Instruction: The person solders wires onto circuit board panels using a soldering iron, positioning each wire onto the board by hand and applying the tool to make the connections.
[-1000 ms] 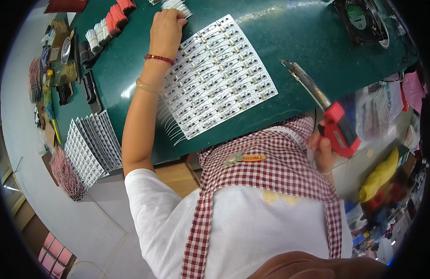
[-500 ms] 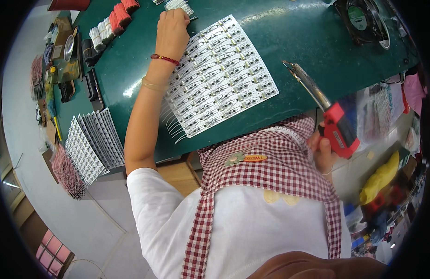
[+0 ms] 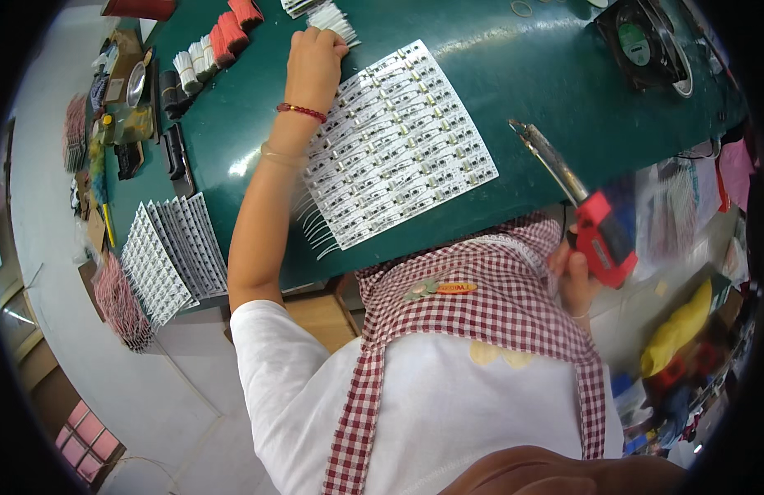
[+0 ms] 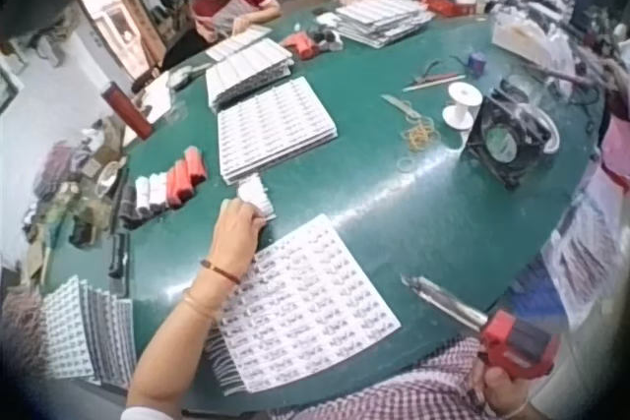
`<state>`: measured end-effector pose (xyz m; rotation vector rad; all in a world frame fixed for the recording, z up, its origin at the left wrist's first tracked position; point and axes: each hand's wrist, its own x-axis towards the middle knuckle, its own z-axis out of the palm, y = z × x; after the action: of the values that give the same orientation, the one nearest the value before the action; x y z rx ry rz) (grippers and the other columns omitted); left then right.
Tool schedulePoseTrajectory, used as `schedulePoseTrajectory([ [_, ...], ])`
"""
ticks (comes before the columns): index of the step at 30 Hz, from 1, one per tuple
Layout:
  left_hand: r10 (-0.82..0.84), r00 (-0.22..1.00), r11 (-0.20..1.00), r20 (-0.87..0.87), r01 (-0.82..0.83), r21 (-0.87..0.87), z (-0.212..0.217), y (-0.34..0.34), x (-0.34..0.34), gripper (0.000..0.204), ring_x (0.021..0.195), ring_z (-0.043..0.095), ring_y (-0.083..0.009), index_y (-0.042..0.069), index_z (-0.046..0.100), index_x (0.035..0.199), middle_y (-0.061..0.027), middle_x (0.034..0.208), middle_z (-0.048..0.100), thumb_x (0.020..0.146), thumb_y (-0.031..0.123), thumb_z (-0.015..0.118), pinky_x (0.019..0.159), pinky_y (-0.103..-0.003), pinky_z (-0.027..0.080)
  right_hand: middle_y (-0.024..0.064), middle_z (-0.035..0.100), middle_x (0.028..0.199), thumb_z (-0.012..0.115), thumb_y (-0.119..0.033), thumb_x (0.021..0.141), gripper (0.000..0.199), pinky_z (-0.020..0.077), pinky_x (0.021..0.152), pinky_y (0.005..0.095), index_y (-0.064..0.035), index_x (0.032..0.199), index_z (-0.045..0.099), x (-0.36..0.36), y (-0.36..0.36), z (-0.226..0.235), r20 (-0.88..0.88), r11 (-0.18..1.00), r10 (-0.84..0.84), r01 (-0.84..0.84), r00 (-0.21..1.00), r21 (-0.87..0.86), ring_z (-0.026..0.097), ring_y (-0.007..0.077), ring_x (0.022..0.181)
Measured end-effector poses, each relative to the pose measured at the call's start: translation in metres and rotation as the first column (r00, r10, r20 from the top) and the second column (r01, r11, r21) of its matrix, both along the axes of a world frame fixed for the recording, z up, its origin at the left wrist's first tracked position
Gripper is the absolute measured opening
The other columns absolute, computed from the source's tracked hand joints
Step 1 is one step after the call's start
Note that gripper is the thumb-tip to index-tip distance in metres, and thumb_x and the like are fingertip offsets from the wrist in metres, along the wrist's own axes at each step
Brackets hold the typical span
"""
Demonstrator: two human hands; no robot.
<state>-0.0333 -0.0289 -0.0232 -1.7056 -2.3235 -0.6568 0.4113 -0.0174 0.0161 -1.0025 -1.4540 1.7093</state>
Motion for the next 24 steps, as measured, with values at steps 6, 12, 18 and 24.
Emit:
schedulePoseTrajectory([
  [6, -0.033, 0.988, 0.997, -0.148, 0.022, -0.079, -0.002, 0.003, 0.002, 0.005, 0.085, 0.05, -0.03, 0.006, 0.059, 0.085, -0.0111, 0.084, 0.057, 0.081, 0.004, 0.058, 0.077, -0.038, 0.042, 0.0034, 0.047, 0.058, 0.059, -0.034, 0.091, 0.049, 0.0387, 0.052, 0.0247, 0.004, 0.119, 0.045, -0.004, 0.0, 0.004, 0.011, 1.0, -0.016, 0.016, 1.0, 0.01, 0.044, 0.011, 0.05],
  [12, -0.134, 0.989, 0.991, -0.067, 0.132, -0.033, 0.0, 0.003, 0.001, 0.01, 0.083, 0.051, -0.0318, 0.003, 0.056, 0.092, -0.0121, 0.085, 0.056, 0.083, -0.001, 0.057, 0.073, -0.04, 0.043, 0.0034, 0.047, 0.058, 0.058, -0.034, 0.092, 0.048, 0.0396, 0.052, 0.0255, 0.0032, 0.119, 0.046, -0.002, -0.001, 0.003, 0.011, 0.999, -0.024, 0.024, 1.0, 0.026, 0.044, 0.0112, 0.051],
  [18, -0.067, 0.996, 0.994, -0.065, 0.072, 0.081, 0.02, -0.004, 0.024, 0.011, 0.083, 0.051, -0.031, 0.004, 0.062, 0.091, -0.0111, 0.087, 0.057, 0.083, -0.002, 0.058, 0.073, -0.04, 0.044, 0.0038, 0.047, 0.059, 0.058, -0.035, 0.091, 0.049, 0.0403, 0.052, 0.0263, 0.0031, 0.12, 0.045, 0.006, -0.002, 0.004, 0.007, 0.999, -0.043, 0.043, 0.999, 0.009, 0.044, 0.0116, 0.051],
  [24, -0.178, 0.977, 0.978, 0.117, 0.163, 0.129, 0.047, -0.032, 0.095, 0.01, 0.082, 0.053, -0.0288, 0.005, 0.062, 0.085, -0.0091, 0.086, 0.057, 0.078, -0.001, 0.06, 0.07, -0.038, 0.044, 0.0043, 0.048, 0.061, 0.059, -0.039, 0.091, 0.055, 0.0412, 0.053, 0.0262, 0.0035, 0.121, 0.044, 0.011, 0.0, 0.006, 0.003, 0.999, 0.015, -0.015, 1.0, -0.028, 0.046, 0.0123, 0.053],
])
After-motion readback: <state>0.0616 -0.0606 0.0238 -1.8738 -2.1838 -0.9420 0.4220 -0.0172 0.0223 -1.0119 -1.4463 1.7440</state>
